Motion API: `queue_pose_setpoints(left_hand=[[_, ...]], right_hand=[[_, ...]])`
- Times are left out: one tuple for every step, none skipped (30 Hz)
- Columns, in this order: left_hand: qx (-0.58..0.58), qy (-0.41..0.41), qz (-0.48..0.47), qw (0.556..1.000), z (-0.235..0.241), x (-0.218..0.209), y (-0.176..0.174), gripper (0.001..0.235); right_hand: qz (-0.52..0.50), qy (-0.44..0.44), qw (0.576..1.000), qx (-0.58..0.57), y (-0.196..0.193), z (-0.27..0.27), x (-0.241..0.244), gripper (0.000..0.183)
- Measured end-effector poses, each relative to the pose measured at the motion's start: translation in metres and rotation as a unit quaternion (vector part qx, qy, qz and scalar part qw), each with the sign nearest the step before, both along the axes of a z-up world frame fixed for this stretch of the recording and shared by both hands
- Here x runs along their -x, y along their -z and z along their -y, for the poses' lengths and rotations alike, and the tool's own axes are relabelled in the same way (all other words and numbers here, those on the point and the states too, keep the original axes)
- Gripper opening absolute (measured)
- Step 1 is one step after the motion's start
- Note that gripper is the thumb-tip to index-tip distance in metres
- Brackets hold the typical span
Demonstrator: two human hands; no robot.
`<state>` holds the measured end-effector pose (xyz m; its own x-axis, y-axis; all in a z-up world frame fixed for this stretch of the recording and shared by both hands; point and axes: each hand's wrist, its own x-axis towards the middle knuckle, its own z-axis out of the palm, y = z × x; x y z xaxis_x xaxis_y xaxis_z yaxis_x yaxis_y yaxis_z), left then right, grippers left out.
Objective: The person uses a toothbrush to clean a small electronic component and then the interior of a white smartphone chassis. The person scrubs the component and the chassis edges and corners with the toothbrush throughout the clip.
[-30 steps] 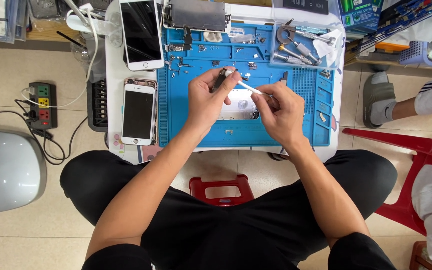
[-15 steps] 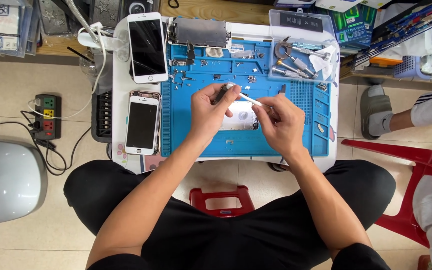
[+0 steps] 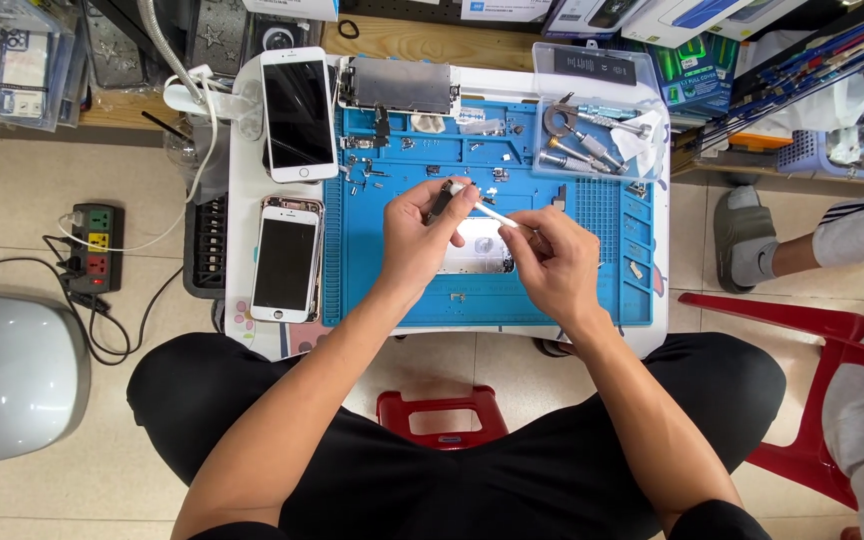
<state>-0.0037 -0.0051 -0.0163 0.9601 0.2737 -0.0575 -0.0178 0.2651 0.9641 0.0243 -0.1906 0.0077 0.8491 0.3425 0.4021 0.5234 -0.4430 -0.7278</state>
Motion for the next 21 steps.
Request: queue_pose_setpoints(left_hand=[[-0.001,0.000,0.003,1.000,0.000,0.000,-0.006,0.038],[0.008,0.015,0.004,1.000,0.000,0.000,-0.013,0.039],[0.017,0.030,0.004,0.999,0.001,0.001,-0.019,0.040],[0.017,0.031,0.005,0.999,0.001,0.000,-0.014,0.040],[0.016,0.031,0.009,0.999,0.001,-0.001,-0.008,0.039],[0.015,0.032,0.012,0.999,0.001,-0.003,-0.003,0.038],[0.014,0.031,0.014,0.999,0.001,-0.002,0.000,0.038],[0.008,0.015,-0.002,1.000,0.001,-0.002,0.003,0.037],[0.001,-0.002,-0.019,1.000,0.001,0.000,0.006,0.036],[0.001,-0.002,-0.018,1.000,0.001,0.001,0.004,0.036],[0.000,-0.007,-0.019,1.000,0.001,0.001,0.001,0.036],[-0.001,-0.011,-0.021,1.000,0.000,0.000,-0.001,0.037],[-0.002,-0.011,-0.019,1.000,0.000,0.000,-0.005,0.037],[0.009,0.002,-0.012,1.000,0.000,0.000,-0.009,0.038],[0.021,0.015,-0.007,1.000,0.001,0.000,-0.013,0.039],[0.022,0.016,-0.006,1.000,0.001,0.000,-0.014,0.039],[0.023,0.024,-0.009,0.999,0.001,0.000,-0.015,0.038],[0.024,0.031,-0.012,0.999,0.001,0.001,-0.016,0.038],[0.024,0.031,-0.011,0.999,0.002,0.001,-0.008,0.038],[0.014,0.013,-0.017,1.000,0.004,0.001,-0.001,0.035],[0.004,-0.004,-0.023,1.000,0.005,0.000,0.006,0.033]], right_hand=[[0.003,0.000,1.000,-0.001,-0.001,0.000,0.000,0.005],[-0.010,-0.003,1.000,-0.004,-0.002,-0.001,0.000,0.005],[-0.024,-0.005,1.000,-0.007,-0.003,-0.001,0.001,0.004],[-0.023,-0.005,1.000,-0.007,-0.002,0.000,0.001,0.004],[-0.027,-0.005,1.000,-0.008,-0.002,0.000,0.000,0.004],[-0.031,-0.005,0.999,-0.010,-0.001,0.000,0.000,0.004],[-0.028,-0.005,1.000,-0.010,-0.002,0.000,-0.001,0.004],[-0.018,-0.001,1.000,-0.003,-0.003,0.000,-0.001,0.004],[-0.010,0.003,1.000,0.004,-0.004,0.000,-0.001,0.004],[-0.008,0.003,1.000,0.004,-0.003,0.000,0.000,0.004],[-0.007,0.006,1.000,0.006,-0.002,-0.001,0.001,0.004],[-0.005,0.010,1.000,0.007,-0.001,-0.002,0.001,0.004],[-0.004,0.010,1.000,0.007,-0.002,-0.003,0.001,0.004],[-0.016,0.006,1.000,-0.005,-0.003,-0.004,0.001,0.004],[-0.029,0.002,0.999,-0.014,-0.004,-0.005,0.001,0.004],[-0.028,0.003,1.000,-0.014,-0.004,-0.004,0.001,0.004],[-0.032,0.001,0.999,-0.016,-0.003,-0.004,0.001,0.004],[-0.036,0.000,0.999,-0.018,-0.003,-0.003,0.001,0.004],[-0.035,-0.001,0.999,-0.019,-0.003,-0.002,0.000,0.004],[-0.019,0.001,1.000,-0.003,-0.003,-0.001,0.000,0.004],[-0.002,0.004,1.000,0.013,-0.003,0.001,-0.001,0.003]])
